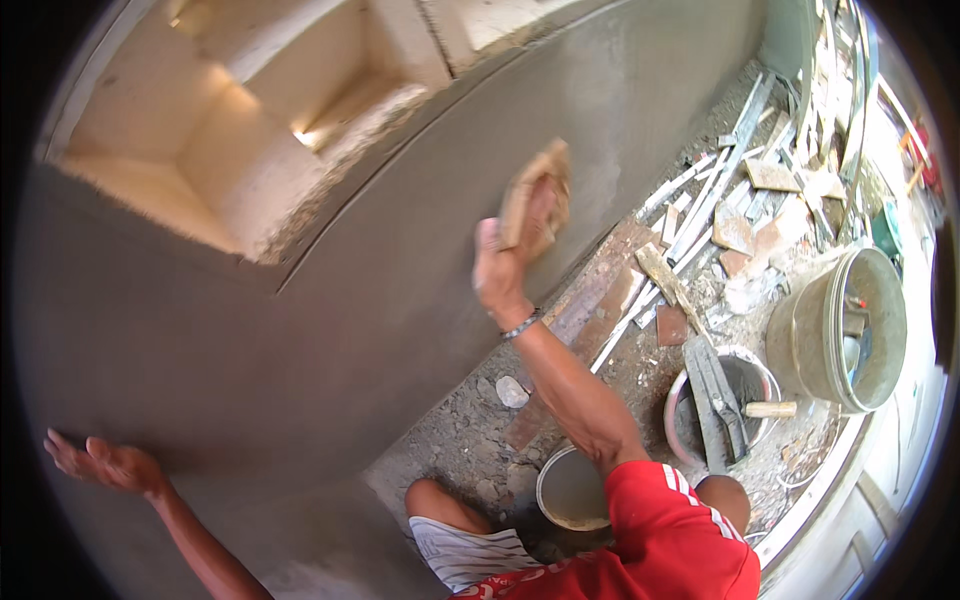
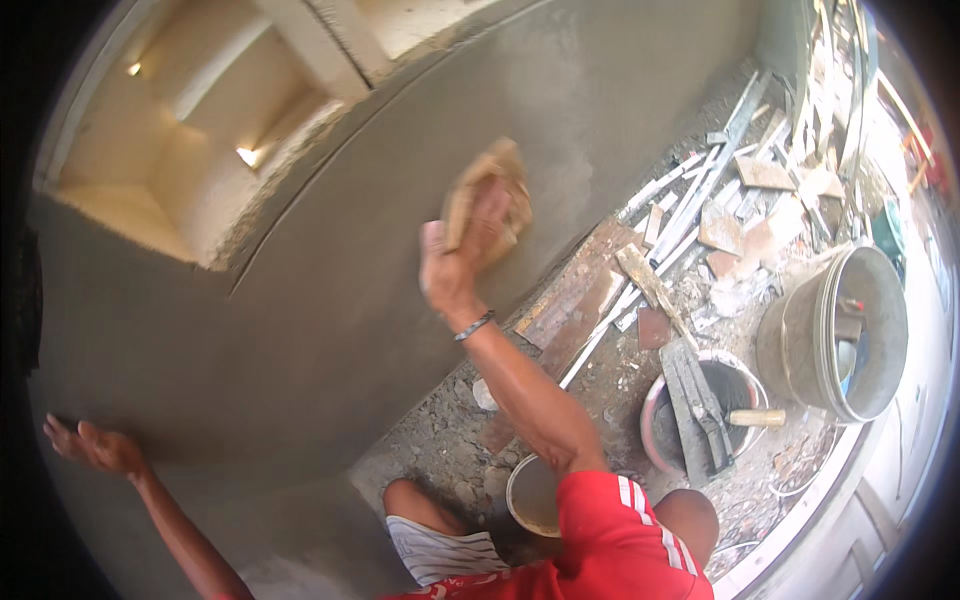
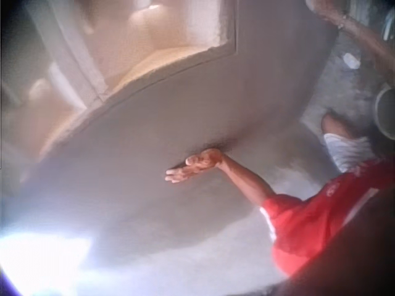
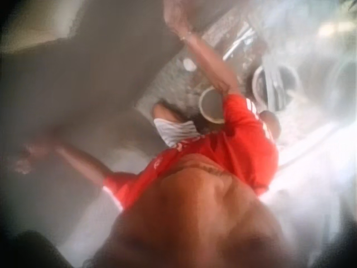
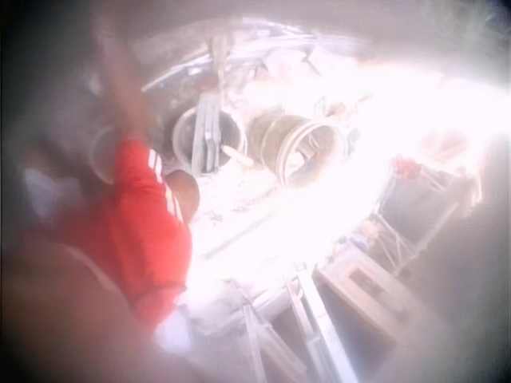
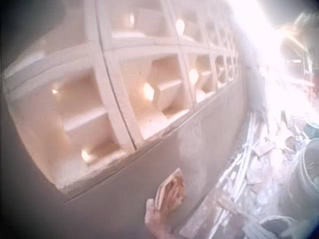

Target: The person smooths a freshly plastered wall using a sponge and then applies a liquid with a brush. The person works on a curved wall section with decorative blocks, repeatedly rubbing the surface and brushing the edges.

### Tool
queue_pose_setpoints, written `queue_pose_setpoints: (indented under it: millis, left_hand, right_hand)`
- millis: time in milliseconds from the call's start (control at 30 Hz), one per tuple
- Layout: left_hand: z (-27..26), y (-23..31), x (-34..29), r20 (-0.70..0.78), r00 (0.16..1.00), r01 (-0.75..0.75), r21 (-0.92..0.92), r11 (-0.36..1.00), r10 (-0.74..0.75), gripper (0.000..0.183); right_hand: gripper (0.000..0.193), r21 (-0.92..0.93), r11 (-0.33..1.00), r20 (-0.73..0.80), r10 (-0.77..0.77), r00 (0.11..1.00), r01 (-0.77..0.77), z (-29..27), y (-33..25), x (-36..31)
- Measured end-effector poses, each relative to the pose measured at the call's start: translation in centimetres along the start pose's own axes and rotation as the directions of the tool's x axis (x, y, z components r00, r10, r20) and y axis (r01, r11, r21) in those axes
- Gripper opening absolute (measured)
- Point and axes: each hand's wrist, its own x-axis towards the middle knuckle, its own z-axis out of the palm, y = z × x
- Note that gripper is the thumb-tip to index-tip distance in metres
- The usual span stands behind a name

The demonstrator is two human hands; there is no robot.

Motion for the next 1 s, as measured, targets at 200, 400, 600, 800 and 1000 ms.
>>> queue_pose_setpoints:
  millis: [200,400,600,800,1000]
  left_hand:
    - [-0.1,0.2,-0.2,-0.014,0.997,0.08,0.053,0.995,-0.08,0.061]
    - [0.2,1.0,0.9,-0.033,0.998,0.057,0.065,0.996,-0.055,0.062]
    - [0.3,-0.5,-0.5,-0.088,0.991,-0.094,0.1,0.991,0.103,0.058]
    - [1.2,3.2,1.6,-0.124,0.992,0.016,0.047,0.999,-0.01,0.055]
    - [-0.2,4.5,2.1,-0.04,0.979,0.2,0.018,0.98,-0.199,0.053]
  right_hand:
    - [0.077,-0.017,0.988,-0.226,0.143,0.964,-0.151,-5.1,6.4,15.1]
    - [0.086,0.107,0.713,-0.242,0.694,0.678,-0.693,-3.4,16.7,-2.2]
    - [0.08,-0.092,0.995,-0.087,0.03,0.996,-0.038,-3.6,6.0,6.5]
    - [0.077,-0.005,0.882,-0.406,0.429,0.807,-0.471,-9.0,21.9,6.2]
    - [0.077,0.04,0.574,-0.267,0.795,0.545,-0.818,-1.2,11.8,-6.3]
